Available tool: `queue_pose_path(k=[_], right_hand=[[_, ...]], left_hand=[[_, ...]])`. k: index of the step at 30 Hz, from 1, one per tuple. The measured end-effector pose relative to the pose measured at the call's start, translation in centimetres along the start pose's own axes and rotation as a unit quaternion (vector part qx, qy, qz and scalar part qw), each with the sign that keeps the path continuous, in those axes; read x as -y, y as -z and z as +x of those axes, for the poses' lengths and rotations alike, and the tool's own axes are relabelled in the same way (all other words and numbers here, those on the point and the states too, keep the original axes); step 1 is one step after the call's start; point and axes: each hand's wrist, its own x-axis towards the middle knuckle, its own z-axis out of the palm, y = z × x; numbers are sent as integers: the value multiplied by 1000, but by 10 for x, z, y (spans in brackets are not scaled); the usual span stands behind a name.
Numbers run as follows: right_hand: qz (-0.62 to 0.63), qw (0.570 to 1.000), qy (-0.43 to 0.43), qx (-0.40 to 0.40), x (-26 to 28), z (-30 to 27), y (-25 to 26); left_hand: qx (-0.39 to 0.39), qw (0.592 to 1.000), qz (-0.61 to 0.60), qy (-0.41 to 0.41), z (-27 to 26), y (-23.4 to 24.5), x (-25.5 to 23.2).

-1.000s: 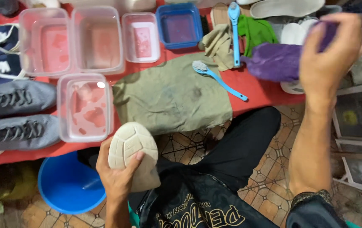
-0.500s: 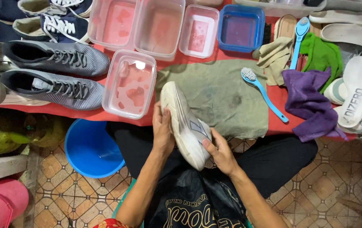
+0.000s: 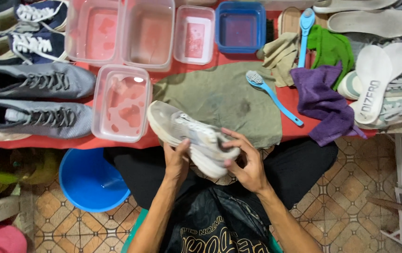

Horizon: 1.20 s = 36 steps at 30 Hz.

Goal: The person cleans the soles and upper parts of various shoes using a brush, a cloth, and cleaning solutions from containers.

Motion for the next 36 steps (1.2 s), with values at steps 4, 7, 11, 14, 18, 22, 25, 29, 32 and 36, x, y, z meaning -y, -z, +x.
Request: queue_pose_path(k=[4, 7, 11, 14, 18, 22, 25, 29, 32, 36], right_hand=[[259, 965, -38, -23, -20, 2, -3], [143, 990, -17, -13, -37, 11, -3], [299, 944, -142, 15, -125, -33, -22], [443, 858, -246, -81, -74, -23, -40], [402, 820, -297, -277, -112, -39, -30], [350, 838, -250, -335, -65, -22, -29], [291, 871, -179, -354, -59, -13, -29], [344, 878, -150, -298, -44, 3, -43], [176, 941, -74, -278, -68, 23, -5], [-294, 890, 120, -326, -113, 71, 65]], left_hand=[[51, 980, -82, 173, -9, -15, -19], [-17, 934, -192, 301, -36, -53, -59], [85, 951, -73, 289, -34, -4, -12], [163, 949, 28, 269, -24, 17, 28], [142, 953, 193, 187, -9, 45, 58], [138, 957, 248, 65, -24, 9, -4], [218, 918, 324, -70, -33, -16, -39], [207, 868, 395, -219, -26, -28, -45], [158, 867, 394, -260, -5, -24, -57], [139, 816, 495, -263, 15, -21, -71]])
